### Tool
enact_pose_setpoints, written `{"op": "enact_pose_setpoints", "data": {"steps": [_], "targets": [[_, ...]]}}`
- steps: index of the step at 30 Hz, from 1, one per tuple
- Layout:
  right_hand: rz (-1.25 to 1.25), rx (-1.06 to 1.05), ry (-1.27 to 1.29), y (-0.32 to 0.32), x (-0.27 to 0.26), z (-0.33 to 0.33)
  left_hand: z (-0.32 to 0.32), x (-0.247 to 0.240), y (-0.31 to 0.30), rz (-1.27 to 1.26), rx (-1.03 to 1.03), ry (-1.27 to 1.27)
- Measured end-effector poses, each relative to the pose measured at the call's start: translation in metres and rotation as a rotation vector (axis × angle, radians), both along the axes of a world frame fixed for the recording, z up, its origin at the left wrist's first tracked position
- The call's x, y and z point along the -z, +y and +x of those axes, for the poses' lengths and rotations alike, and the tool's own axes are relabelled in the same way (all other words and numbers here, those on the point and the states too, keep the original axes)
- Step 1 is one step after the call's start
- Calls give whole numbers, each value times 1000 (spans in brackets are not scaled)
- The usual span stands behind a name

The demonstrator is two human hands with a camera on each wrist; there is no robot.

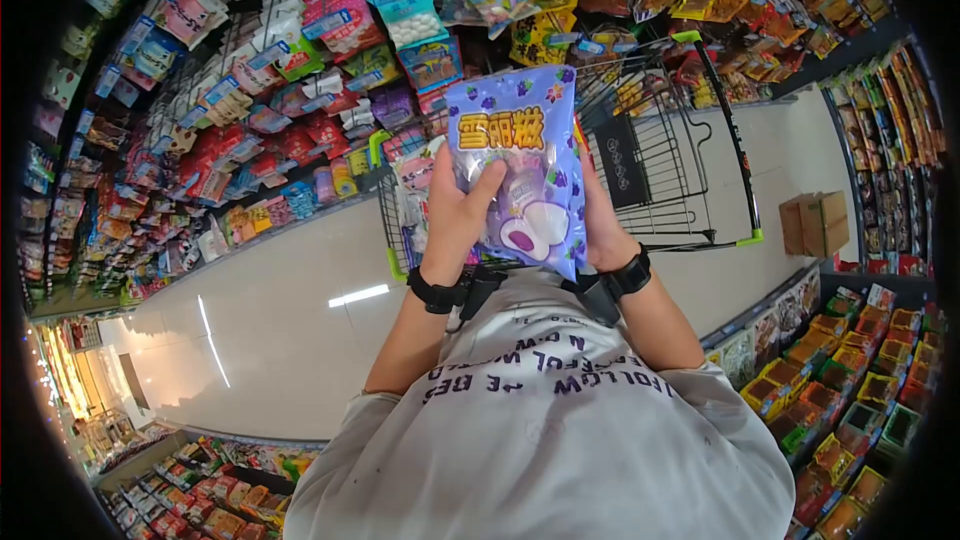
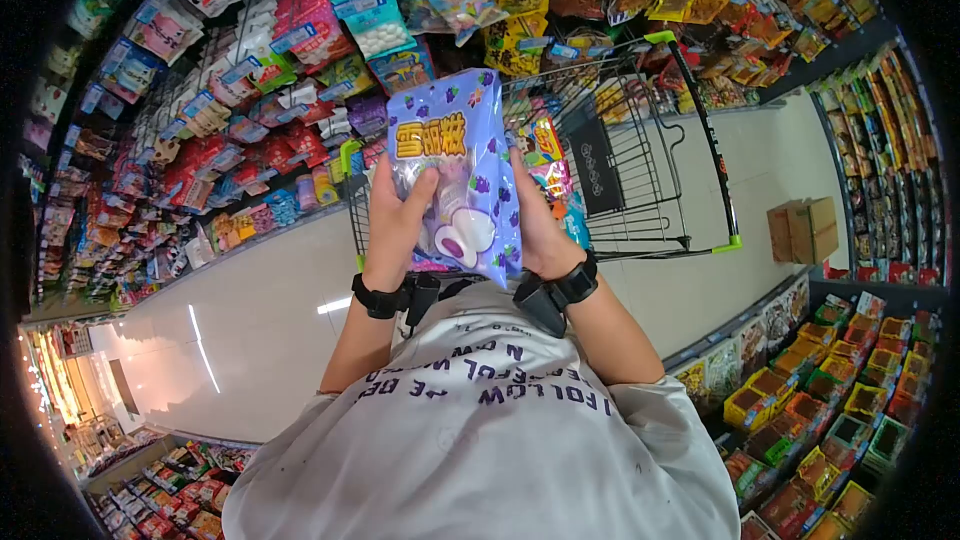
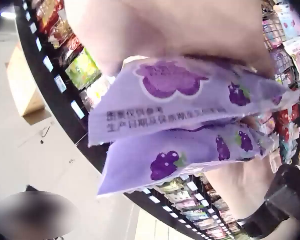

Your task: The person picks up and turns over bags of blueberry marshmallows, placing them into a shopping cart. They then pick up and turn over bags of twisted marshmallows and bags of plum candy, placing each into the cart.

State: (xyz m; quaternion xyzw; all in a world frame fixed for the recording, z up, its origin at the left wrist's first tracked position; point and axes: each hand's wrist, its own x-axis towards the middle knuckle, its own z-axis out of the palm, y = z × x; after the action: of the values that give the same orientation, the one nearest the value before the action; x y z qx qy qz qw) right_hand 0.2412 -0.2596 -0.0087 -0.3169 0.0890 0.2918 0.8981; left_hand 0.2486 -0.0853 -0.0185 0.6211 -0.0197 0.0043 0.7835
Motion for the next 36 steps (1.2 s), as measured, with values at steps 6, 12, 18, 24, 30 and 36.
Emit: {"op": "enact_pose_setpoints", "data": {"steps": [6,12,18,24,30,36], "targets": [[66,-19,60,-18,26,-8,10,7,10,254,-157,-98],[-50,70,22,-28,28,9,10,-13,22,-116,-61,32],[-47,183,-99,-34,38,16,10,-23,45,-3,-87,20],[15,198,-100,-39,41,21,12,-24,59,20,-197,-8],[-46,183,-100,-33,35,24,9,-26,70,166,-191,-56],[-154,216,-156,-22,23,20,13,3,85,-378,-83,146]]}}
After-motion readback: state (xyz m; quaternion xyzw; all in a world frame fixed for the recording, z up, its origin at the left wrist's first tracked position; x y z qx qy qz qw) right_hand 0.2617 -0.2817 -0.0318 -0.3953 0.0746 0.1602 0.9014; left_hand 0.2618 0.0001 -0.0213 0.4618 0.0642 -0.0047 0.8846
